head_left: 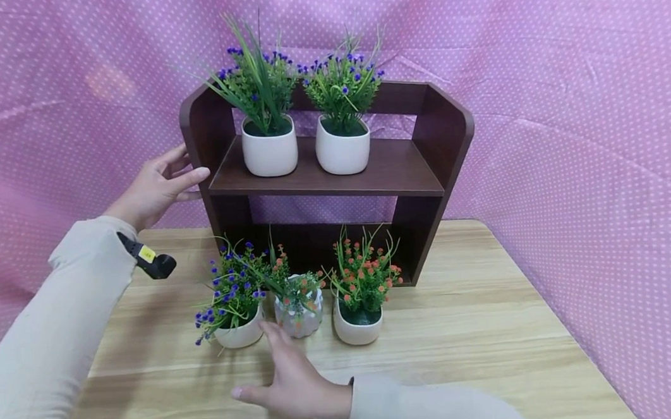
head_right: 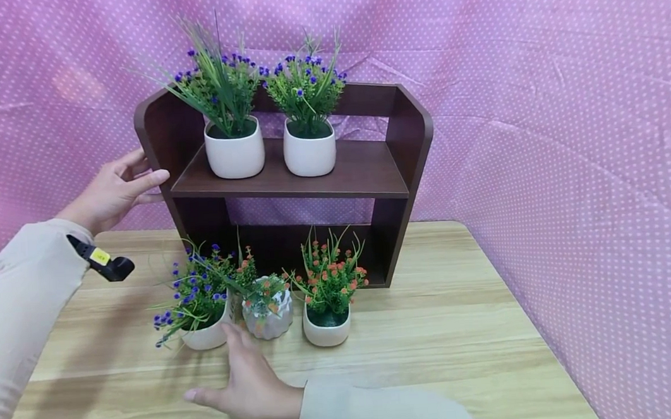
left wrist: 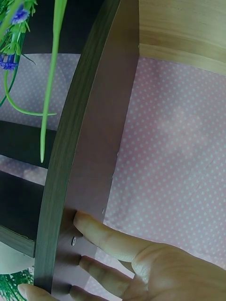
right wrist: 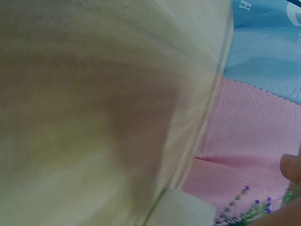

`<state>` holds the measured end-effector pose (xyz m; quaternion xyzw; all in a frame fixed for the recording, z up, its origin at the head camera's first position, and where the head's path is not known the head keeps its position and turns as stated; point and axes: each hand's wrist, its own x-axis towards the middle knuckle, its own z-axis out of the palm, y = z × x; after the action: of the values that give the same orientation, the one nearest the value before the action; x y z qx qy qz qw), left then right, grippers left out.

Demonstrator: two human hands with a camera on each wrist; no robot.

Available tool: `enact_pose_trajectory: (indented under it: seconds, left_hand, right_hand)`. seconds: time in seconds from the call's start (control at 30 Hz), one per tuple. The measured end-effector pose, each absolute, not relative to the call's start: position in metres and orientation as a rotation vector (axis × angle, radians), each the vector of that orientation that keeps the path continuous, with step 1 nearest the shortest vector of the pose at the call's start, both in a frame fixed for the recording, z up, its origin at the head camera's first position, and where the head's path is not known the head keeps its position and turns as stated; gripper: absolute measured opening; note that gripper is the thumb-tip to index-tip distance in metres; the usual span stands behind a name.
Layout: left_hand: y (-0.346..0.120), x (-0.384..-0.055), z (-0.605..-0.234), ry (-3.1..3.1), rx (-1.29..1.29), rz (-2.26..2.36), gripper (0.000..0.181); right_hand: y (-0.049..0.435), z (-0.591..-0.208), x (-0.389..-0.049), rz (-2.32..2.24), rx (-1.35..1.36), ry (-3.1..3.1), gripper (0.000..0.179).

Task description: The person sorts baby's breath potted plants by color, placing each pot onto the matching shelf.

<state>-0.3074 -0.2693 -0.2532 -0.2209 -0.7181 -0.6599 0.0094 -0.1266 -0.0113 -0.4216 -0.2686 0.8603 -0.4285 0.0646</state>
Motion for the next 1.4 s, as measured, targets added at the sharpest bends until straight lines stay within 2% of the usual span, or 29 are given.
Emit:
enact_pose_trajectory:
  seconds: [0.43, 0.53, 0.7, 1.17, 1.4]
  left_hand:
    - [-0.269, -0.307, -0.249, -2.23, -0.655, -2.078, 0.063]
    - [-0.268, -0.308, -0.249, -2.23, -0.665, -2.076, 0.062]
    - [-0.266, -0.307, -0.248, -2.241, -0.665, -2.071, 0.062]
    - [-0.264, -0.311, -0.248, -2.227, -0.7, -2.077, 0.061]
    - [-0.264, -0.309, -0.248, -2.237, -0.673, -2.071, 0.062]
  right_hand:
    - [-0.035, -0.435, -0.117, -1.365, -0.699, 2.449, 0.102]
    - [-0.04, -0.434, -0.119, -1.46, -0.584, 2.435, 0.104]
    - [-0.049, -0.438, -0.129, -1.65, -0.389, 2.411, 0.109]
    - [-0.083, -0.449, -0.164, -1.846, -0.074, 2.544, 0.112]
    - [-0.099, -0.453, -0.175, -1.859, 0.041, 2.663, 0.106]
